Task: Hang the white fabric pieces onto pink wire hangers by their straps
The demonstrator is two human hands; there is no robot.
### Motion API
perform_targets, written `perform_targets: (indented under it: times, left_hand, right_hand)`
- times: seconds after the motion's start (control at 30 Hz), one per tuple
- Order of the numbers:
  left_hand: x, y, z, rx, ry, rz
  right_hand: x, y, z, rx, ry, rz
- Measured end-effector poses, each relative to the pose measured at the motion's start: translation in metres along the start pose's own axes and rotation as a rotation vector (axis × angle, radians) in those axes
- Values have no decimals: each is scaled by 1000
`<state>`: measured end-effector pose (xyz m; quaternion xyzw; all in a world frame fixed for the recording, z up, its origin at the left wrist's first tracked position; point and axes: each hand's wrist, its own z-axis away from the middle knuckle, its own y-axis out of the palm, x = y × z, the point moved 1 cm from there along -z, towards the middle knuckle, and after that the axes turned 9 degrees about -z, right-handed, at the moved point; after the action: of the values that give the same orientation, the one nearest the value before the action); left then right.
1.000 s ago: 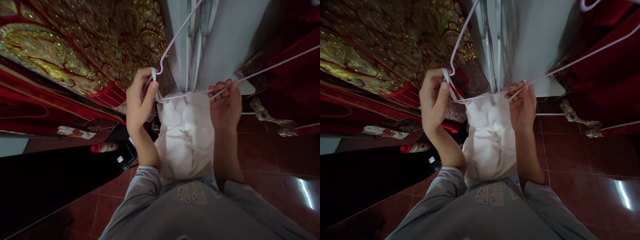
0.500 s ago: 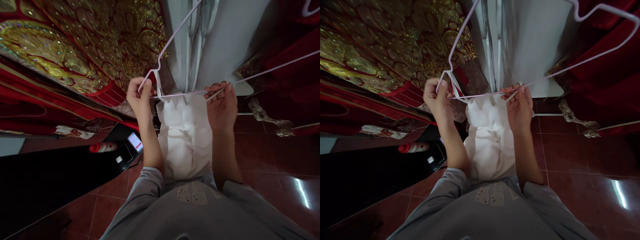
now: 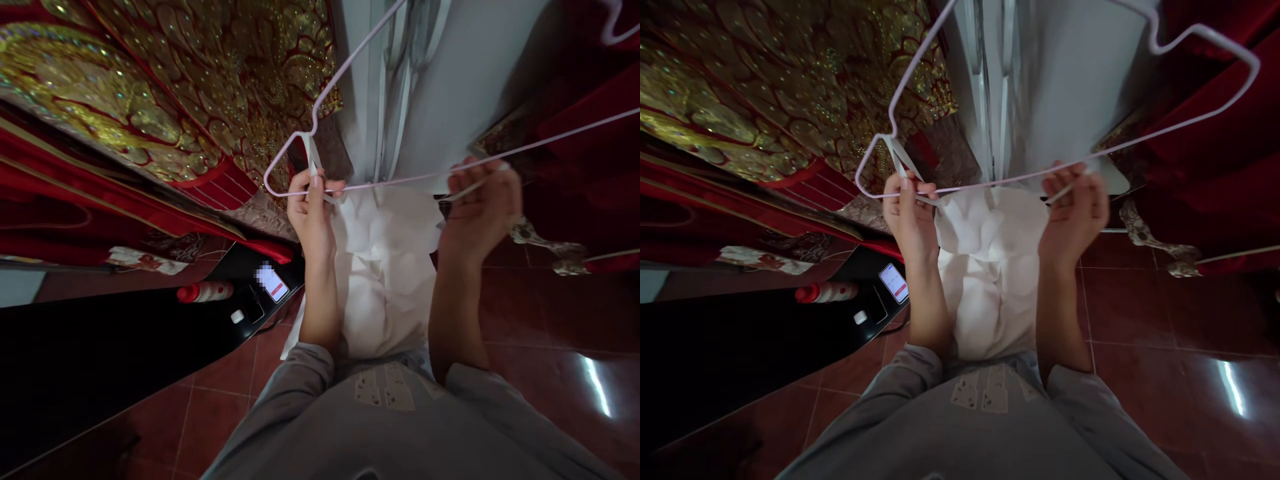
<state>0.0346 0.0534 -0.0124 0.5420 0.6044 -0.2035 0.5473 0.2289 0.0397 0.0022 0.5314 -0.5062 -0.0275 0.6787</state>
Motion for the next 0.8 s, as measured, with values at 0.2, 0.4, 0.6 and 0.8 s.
perform_targets:
  times: [0.2, 0.4, 0.6, 0.8]
  left_hand:
    - [-6, 5, -7, -55, 90, -49]
    - [-9, 5, -13, -62, 83, 17]
    - [-7, 1, -20, -77, 95, -64]
    - [-10, 1, -27, -55, 135, 2]
  right_hand:
    - [47, -16, -50, -225, -281, 142]
    - [86, 3, -69, -117, -278, 319]
    - [84, 17, -78, 28, -233, 380]
    - [75, 13, -99, 399, -368, 490]
